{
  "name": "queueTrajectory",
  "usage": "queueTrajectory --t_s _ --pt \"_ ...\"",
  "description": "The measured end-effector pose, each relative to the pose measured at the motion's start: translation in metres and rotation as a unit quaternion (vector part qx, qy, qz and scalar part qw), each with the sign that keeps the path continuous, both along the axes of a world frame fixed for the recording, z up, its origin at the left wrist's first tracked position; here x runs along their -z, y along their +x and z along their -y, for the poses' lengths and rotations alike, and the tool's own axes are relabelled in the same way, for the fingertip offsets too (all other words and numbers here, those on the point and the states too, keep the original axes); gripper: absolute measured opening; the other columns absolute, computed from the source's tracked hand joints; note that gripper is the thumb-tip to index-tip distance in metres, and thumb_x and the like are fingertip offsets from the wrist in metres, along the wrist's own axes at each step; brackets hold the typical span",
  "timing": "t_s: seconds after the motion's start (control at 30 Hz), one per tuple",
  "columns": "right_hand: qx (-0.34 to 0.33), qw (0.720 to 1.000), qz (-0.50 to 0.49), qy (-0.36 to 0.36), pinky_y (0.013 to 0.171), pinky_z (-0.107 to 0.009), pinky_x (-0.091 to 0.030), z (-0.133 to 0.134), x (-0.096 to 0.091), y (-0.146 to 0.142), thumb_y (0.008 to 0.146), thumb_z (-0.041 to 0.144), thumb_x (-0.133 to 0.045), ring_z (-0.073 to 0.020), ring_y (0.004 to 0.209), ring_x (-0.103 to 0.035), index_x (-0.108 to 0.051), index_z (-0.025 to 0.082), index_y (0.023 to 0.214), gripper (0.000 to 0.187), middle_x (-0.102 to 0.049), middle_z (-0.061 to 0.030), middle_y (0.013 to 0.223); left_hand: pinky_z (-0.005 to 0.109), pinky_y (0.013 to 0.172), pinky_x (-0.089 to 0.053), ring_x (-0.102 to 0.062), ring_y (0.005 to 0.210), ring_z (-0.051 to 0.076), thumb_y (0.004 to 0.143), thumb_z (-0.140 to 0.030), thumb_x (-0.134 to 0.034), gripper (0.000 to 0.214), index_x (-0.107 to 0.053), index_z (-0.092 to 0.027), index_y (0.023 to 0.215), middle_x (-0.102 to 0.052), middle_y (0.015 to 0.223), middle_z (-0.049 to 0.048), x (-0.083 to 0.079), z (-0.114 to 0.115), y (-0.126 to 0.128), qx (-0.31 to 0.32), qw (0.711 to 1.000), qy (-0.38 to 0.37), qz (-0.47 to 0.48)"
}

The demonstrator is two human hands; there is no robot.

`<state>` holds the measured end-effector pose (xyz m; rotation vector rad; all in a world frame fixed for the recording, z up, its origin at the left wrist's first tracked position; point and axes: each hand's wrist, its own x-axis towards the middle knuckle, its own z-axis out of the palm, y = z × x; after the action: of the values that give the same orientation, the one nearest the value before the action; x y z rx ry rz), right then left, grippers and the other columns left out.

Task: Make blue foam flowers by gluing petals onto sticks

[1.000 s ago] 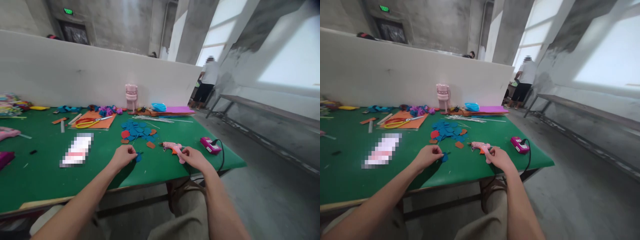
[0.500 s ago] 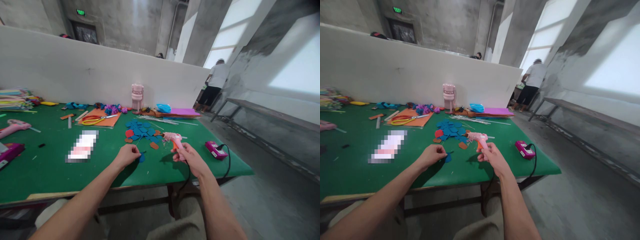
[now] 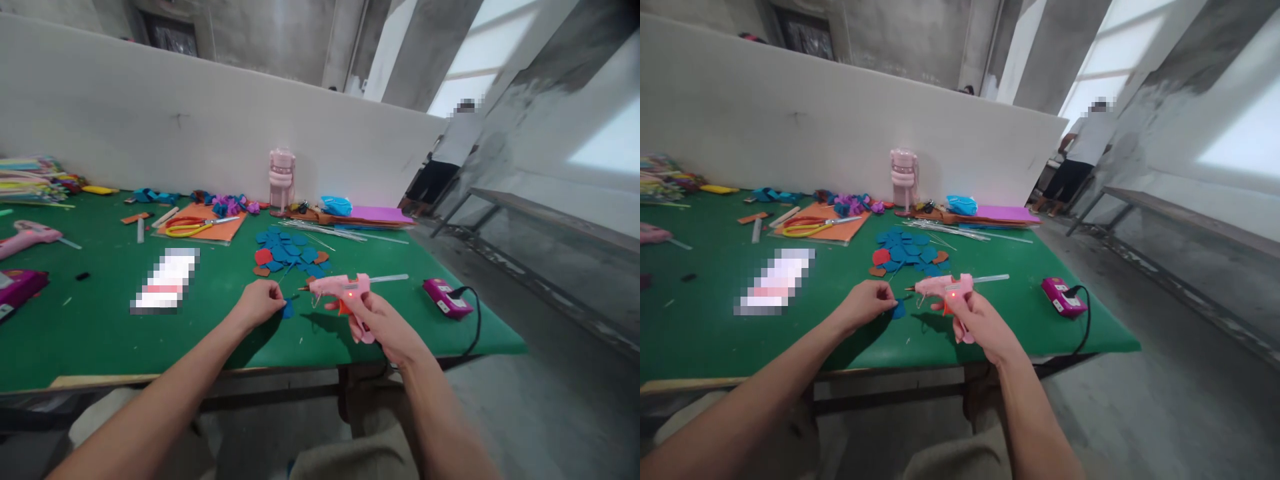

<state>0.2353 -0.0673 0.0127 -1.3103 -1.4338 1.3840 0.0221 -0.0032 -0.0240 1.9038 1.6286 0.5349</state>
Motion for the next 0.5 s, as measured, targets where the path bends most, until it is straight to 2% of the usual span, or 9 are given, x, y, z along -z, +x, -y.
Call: queueTrajectory --t_s 0.13,0.33,0.4,0.5 --pt "0.004 0.994 0.103 0.032 0.039 -0.019 -0.031 0.000 0.002 0.000 0.079 0.049 -0.043 -0.0076 0.039 -0.040 -0.056 0.014 0.092 0.039 -0.057 -0.0006 0.057 0.022 0.050 -0.032 -0.049 0.053 0.012 0.061 -0.024 -0.057 0.011 -0.054 -0.017 0.053 -0.054 0.050 -0.0018 0.001 -0.001 0.000 -0.001 1.000 0.003 -0.015" --pt "-0.032 0.987 0.152 0.043 0.039 -0.020 -0.033 0.004 -0.002 -0.007 0.080 0.044 -0.043 -0.0093 0.039 -0.042 -0.058 0.017 0.082 0.031 -0.054 0.0005 0.052 0.022 0.051 -0.032 -0.050 0.055 0.012 0.062 -0.024 -0.056 0.011 -0.053 -0.017 0.054 -0.055 0.052 -0.0010 0.002 -0.001 0.001 0.005 1.000 0.014 -0.025" --pt "-0.039 0.983 0.175 0.043 0.037 -0.020 -0.032 0.005 -0.005 -0.010 0.080 0.043 -0.043 -0.0082 0.038 -0.041 -0.058 0.017 0.082 0.030 -0.058 -0.0007 0.058 0.022 0.051 -0.031 -0.050 0.056 0.013 0.062 -0.023 -0.056 0.010 -0.054 -0.017 0.054 -0.056 0.053 -0.0007 0.001 0.000 0.001 0.003 0.999 0.015 -0.030" --pt "-0.035 0.975 0.203 0.083 0.040 -0.020 -0.034 0.005 -0.006 -0.014 0.080 0.040 -0.043 -0.0087 0.043 -0.045 -0.058 0.017 0.083 0.027 -0.063 -0.0033 0.073 0.022 0.052 -0.031 -0.050 0.057 0.013 0.061 -0.022 -0.055 0.009 -0.054 -0.017 0.054 -0.056 0.054 -0.0005 -0.001 0.001 0.002 0.001 0.999 0.014 -0.040"
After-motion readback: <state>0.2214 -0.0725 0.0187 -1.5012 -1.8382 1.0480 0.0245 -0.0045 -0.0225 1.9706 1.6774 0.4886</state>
